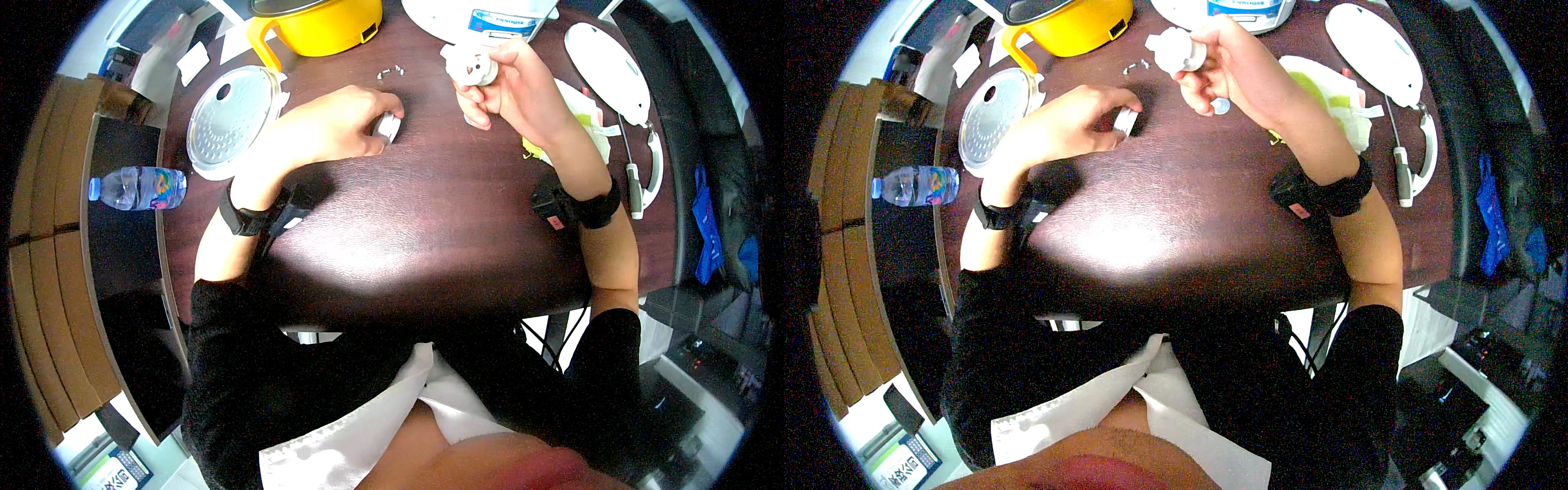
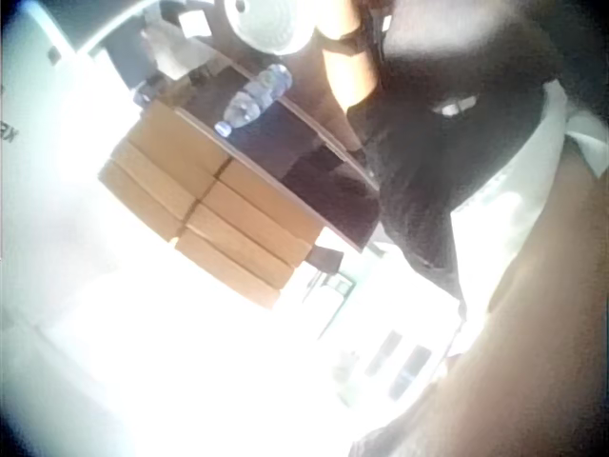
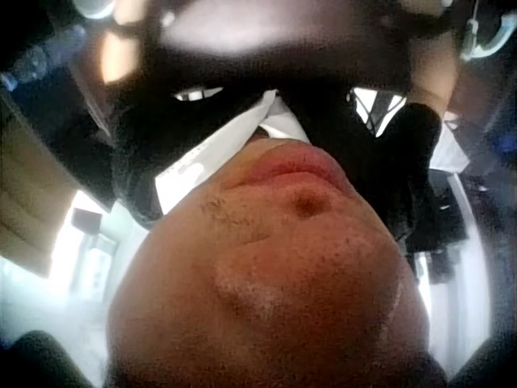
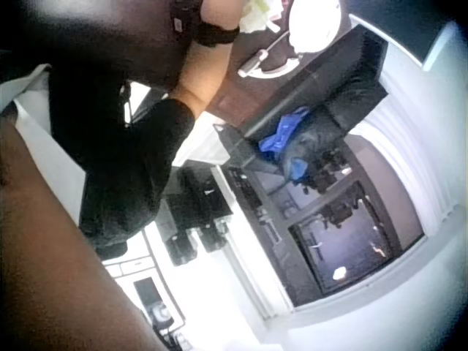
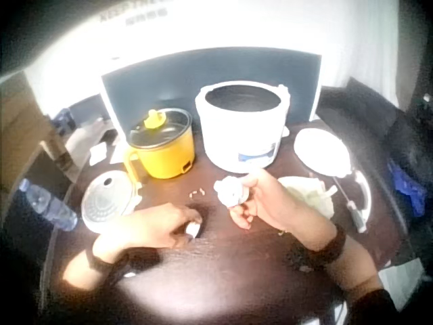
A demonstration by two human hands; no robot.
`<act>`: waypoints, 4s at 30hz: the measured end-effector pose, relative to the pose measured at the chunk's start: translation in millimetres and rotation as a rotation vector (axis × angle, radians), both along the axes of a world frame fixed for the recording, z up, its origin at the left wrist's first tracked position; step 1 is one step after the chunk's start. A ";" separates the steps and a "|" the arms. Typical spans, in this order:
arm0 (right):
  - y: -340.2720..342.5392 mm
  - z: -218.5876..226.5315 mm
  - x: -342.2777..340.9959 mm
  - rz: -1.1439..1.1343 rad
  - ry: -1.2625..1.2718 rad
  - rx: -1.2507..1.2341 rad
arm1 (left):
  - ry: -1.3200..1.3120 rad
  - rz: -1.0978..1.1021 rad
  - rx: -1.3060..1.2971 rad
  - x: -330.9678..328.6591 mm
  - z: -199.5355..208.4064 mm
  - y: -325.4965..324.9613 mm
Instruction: The person cleans small white plastic parts with a cloth, then uses a screwdriver to tighten screws on a metal steamer basket lid. The person handles the parts and tools on a wooden table.
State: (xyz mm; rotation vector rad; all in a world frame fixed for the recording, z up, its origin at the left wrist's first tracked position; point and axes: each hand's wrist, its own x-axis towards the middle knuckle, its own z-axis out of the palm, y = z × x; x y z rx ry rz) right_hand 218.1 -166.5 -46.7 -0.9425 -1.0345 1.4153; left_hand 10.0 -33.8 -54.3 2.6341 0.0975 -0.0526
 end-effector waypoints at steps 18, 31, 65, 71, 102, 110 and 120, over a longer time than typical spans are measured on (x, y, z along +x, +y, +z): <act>3.0 -7.1 -7.8 0.258 0.103 0.023 | -0.252 0.172 0.167 1.7 9.7 -6.7; -11.5 5.2 -9.7 0.109 -0.450 -0.127 | -0.583 0.311 -0.511 14.6 13.6 -46.7; -136.2 25.2 35.0 -0.537 -0.918 0.308 | -0.552 0.006 -0.577 94.8 25.9 -124.0; -125.2 2.1 49.8 -0.477 -0.533 0.461 | -0.439 0.020 -0.652 100.0 38.6 -127.4; -129.1 50.2 52.3 -0.346 -1.425 0.338 | -0.285 0.041 -0.354 99.7 35.8 -99.8; -125.7 56.1 52.1 -0.206 -1.502 0.483 | -0.186 -0.113 -0.442 95.8 40.8 -95.3; -126.6 50.9 48.5 -0.423 -1.145 0.242 | -0.261 -0.090 -0.545 96.8 39.9 -100.1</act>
